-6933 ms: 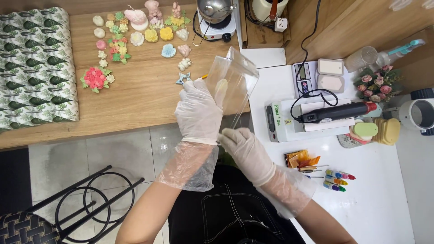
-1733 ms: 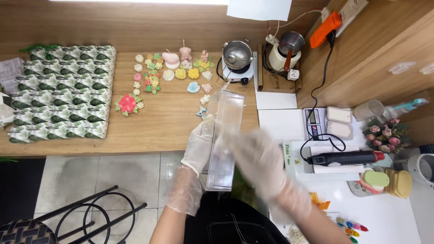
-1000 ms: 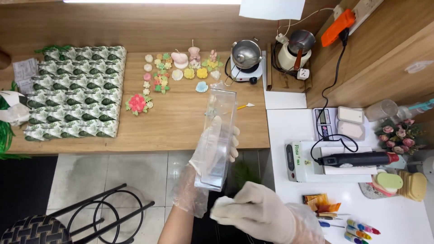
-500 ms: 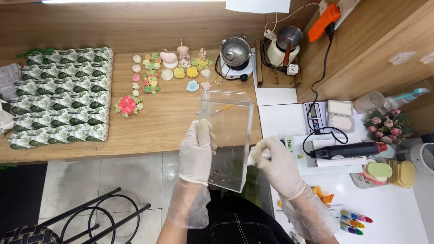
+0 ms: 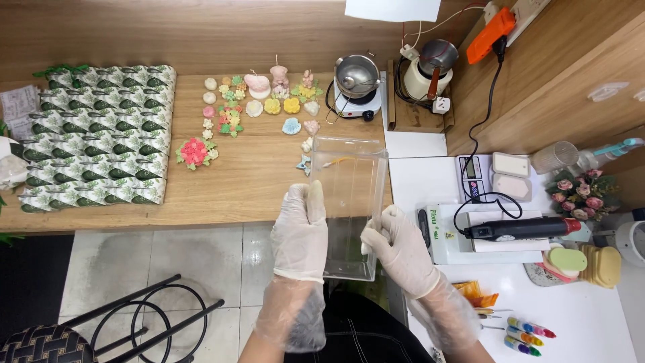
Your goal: Clean a plastic container with a heat gun and wipes.
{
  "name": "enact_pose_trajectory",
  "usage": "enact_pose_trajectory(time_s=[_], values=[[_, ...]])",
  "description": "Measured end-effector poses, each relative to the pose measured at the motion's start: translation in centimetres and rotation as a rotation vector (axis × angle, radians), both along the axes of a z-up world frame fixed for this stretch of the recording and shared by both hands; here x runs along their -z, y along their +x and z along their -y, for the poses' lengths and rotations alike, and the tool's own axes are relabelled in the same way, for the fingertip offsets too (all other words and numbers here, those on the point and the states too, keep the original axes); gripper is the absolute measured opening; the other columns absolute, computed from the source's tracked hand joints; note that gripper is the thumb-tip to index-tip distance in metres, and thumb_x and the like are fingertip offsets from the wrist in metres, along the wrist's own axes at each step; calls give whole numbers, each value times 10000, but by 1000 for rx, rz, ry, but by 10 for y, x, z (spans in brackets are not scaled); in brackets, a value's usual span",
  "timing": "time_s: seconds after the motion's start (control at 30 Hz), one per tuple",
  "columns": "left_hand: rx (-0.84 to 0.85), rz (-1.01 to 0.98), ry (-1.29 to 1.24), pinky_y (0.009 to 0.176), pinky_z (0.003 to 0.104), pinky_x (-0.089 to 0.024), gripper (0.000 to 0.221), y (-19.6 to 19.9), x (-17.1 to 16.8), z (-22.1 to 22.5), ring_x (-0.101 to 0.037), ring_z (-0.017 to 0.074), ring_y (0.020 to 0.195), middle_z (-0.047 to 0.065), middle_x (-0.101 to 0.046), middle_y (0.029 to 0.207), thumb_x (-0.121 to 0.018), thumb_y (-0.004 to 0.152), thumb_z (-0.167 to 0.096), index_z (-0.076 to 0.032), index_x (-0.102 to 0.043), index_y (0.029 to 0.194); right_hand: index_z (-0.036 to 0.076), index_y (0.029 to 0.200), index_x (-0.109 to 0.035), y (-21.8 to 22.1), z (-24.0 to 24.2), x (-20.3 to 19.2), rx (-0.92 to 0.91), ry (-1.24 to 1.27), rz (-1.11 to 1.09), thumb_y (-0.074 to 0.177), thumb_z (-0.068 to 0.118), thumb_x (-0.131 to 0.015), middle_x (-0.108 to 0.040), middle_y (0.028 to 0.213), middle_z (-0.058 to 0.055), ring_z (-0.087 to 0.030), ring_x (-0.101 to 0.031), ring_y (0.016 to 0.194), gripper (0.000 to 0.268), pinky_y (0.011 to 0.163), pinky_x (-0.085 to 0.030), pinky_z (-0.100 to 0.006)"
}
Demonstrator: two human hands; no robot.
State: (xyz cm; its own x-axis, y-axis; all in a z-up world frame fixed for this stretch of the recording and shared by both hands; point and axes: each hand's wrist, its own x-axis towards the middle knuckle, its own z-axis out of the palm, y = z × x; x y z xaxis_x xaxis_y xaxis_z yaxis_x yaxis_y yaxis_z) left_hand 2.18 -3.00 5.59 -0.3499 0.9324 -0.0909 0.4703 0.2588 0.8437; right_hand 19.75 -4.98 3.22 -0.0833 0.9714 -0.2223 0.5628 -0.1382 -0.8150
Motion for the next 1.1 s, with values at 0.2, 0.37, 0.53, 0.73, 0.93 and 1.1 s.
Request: enact_pose_trajectory(time_s=[0.2, 0.37, 0.53, 0.73, 0.93, 1.1], values=[[104, 578, -184, 695, 425, -600, 480, -33, 18, -10, -699, 300, 766, 135, -680, 839, -437, 1031, -498, -77, -664, 1074, 31, 745, -593, 17, 2, 32, 169, -131, -687, 925, 259, -605, -565, 703, -41, -154, -552, 668, 291, 659, -496, -308], [247, 759, -102, 915, 393, -565, 684, -50, 70, -37, -712, 259, 1020, 132, -736, 1080, -320, 1023, -592, -46, -648, 1273, 28, 700, -579, 25, 11, 23, 125, -82, -791, 905, 209, -525, -587, 756, -79, -201, -593, 690, 279, 683, -491, -297], [517, 1305, -145, 1117, 444, -445, 906, 2, 92, -49, -583, 320, 1301, 209, -638, 1343, -233, 974, -721, 11, -516, 1425, 13, 711, -517, 17, 15, 17, -24, -144, -1085, 896, 161, -528, -535, 789, -113, -238, -583, 700, 238, 695, -506, -322], [712, 1736, -256, 1176, 462, -404, 1116, 43, 109, -49, -538, 368, 1351, 284, -619, 1361, -177, 929, -848, 97, -470, 1445, 1, 742, -581, 15, 22, 19, -89, -209, -870, 943, 282, -488, -569, 788, -102, -220, -644, 690, 357, 672, -538, -312], [645, 1598, -458, 832, 442, -594, 1081, 52, 111, -34, -721, 348, 999, 251, -731, 1043, -216, 994, -877, 100, -635, 1189, -27, 794, -584, 19, 27, 31, -146, -264, -876, 935, 443, -560, -622, 801, -129, -224, -645, 735, 491, 708, -521, -315], [657, 1715, -418, 759, 384, -635, 969, 48, 100, -24, -746, 316, 900, 235, -734, 990, -249, 1022, -799, 72, -654, 1150, -5, 831, -593, 24, 28, 37, -198, -247, -933, 986, 581, -477, -658, 777, -131, -213, -648, 716, 617, 712, -528, -310]])
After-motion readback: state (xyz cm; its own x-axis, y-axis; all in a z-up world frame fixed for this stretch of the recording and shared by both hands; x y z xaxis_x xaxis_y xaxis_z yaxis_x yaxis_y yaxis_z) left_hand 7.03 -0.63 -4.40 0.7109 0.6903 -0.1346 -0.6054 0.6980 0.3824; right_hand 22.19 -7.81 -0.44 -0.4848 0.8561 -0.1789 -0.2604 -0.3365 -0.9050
